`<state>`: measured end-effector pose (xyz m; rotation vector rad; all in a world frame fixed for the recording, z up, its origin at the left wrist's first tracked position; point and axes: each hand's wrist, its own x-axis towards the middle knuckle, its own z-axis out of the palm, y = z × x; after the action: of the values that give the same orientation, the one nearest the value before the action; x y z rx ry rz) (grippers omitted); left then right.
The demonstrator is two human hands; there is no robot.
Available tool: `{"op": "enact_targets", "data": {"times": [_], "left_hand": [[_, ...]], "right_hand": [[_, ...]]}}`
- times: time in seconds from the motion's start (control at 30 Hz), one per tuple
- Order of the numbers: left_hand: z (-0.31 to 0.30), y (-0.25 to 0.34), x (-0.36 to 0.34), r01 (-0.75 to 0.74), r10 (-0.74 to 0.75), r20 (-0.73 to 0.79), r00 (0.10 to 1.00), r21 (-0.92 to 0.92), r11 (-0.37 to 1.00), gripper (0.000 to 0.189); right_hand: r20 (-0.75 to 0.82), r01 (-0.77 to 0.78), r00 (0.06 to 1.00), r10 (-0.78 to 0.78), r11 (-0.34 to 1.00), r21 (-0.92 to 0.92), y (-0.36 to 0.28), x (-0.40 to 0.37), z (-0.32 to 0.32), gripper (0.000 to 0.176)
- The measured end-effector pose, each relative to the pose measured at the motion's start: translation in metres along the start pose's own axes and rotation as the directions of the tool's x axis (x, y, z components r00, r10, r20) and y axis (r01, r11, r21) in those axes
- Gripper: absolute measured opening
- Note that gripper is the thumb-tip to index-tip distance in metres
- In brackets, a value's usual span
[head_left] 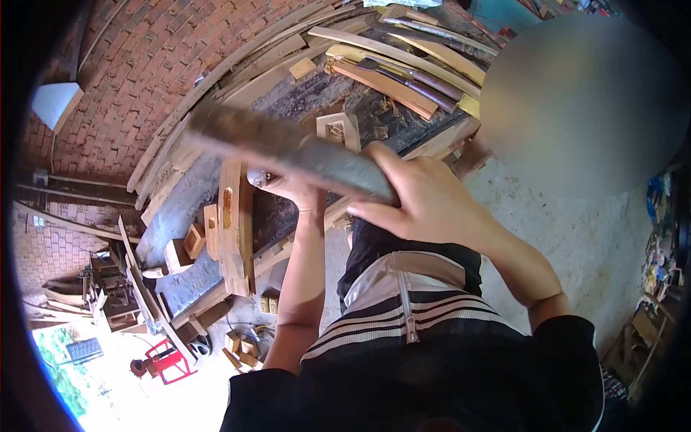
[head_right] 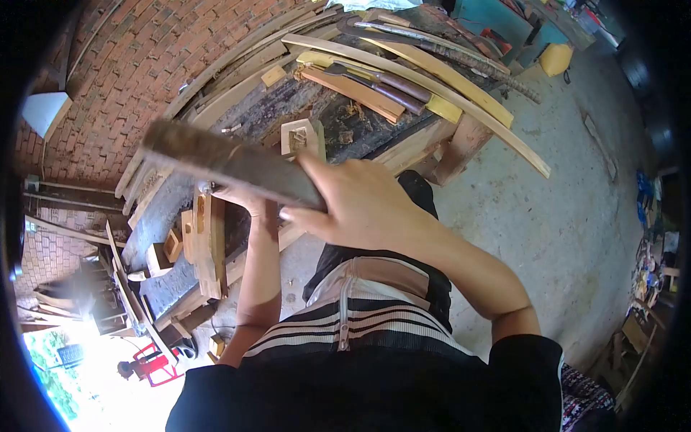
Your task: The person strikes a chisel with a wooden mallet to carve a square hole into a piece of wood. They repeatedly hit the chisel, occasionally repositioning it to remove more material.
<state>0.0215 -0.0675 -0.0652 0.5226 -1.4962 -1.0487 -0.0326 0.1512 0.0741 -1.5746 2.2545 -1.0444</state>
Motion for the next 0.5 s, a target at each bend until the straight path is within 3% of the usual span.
{"op": "enact_targets", "data": {"times": [0.03, 0.07, 0.1, 0.17, 0.2, 0.23, 0.27, 0.3, 0.33, 0.37, 0.43, 0.47, 0.5], "left_hand": [[0.017, 0.035, -0.002, 0.064, -0.123, -0.144, 0.982, -0.356, 0.932, 0.02], [0.016, 0.056, -0.003, 0.064, -0.107, -0.135, 0.985, -0.295, 0.953, 0.019], [0.01, 0.037, -0.009, 0.154, -0.174, -0.094, 0.98, -0.19, 0.97, 0.022], [0.028, 0.055, -0.022, -0.047, 0.037, -0.087, 0.995, -0.108, 0.993, 0.016], [0.038, 0.083, -0.026, 0.013, -0.025, -0.05, 0.998, -0.228, 0.974, 0.03], [0.037, 0.086, -0.03, -0.177, 0.173, 0.091, 0.981, 0.038, 0.984, 0.029], [0.042, 0.096, -0.033, -0.202, 0.198, 0.172, 0.965, 0.006, 0.979, 0.034], [0.044, 0.086, -0.039, -0.157, 0.149, 0.281, 0.948, 0.004, 0.988, 0.032], [0.049, 0.102, -0.043, 0.018, 0.01, 0.36, 0.933, -0.075, 0.997, 0.039], [0.05, 0.11, -0.036, -0.199, 0.152, 0.475, 0.867, 0.051, 0.979, 0.039], [0.057, 0.1, -0.038, -0.219, 0.209, 0.617, 0.758, -0.062, 0.974, 0.03], [0.058, 0.099, -0.038, -0.217, 0.203, 0.591, 0.78, -0.048, 0.975, 0.03], [0.06, 0.098, -0.038, -0.25, 0.202, 0.686, 0.699, -0.03, 0.968, 0.025]], "right_hand": [[-0.058, -0.039, 0.997, 0.047, 0.989, 0.14, 0.007, -0.005, 0.004, 0.049], [-0.113, -0.075, 0.989, 0.099, 0.977, 0.2, 0.014, -0.009, 0.007, 0.05], [-0.104, -0.067, 0.991, 0.089, 0.978, 0.198, 0.019, -0.014, 0.007, 0.05], [-0.11, -0.258, 0.94, 0.324, 0.882, 0.394, 0.029, -0.022, 0.002, 0.054], [-0.103, -0.252, 0.944, 0.312, 0.888, 0.384, 0.033, -0.027, -0.002, 0.054], [-0.078, -0.332, 0.91, 0.406, 0.83, 0.448, 0.036, -0.033, -0.005, 0.052], [-0.039, -0.408, 0.87, 0.492, 0.762, 0.504, 0.038, -0.038, -0.007, 0.051], [-0.016, -0.403, 0.883, 0.47, 0.774, 0.488, 0.041, -0.044, -0.006, 0.051], [-0.064, -0.412, 0.853, 0.518, 0.744, 0.526, 0.046, -0.051, -0.003, 0.05], [-0.111, -0.415, 0.819, 0.563, 0.716, 0.561, 0.049, -0.056, -0.003, 0.048], [-0.088, -0.438, 0.809, 0.581, 0.696, 0.569, 0.054, -0.062, -0.006, 0.047], [-0.085, -0.464, 0.776, 0.625, 0.657, 0.594, 0.055, -0.065, -0.007, 0.047], [-0.071, -0.464, 0.791, 0.608, 0.671, 0.578, 0.058, -0.069, -0.006, 0.047]]}}
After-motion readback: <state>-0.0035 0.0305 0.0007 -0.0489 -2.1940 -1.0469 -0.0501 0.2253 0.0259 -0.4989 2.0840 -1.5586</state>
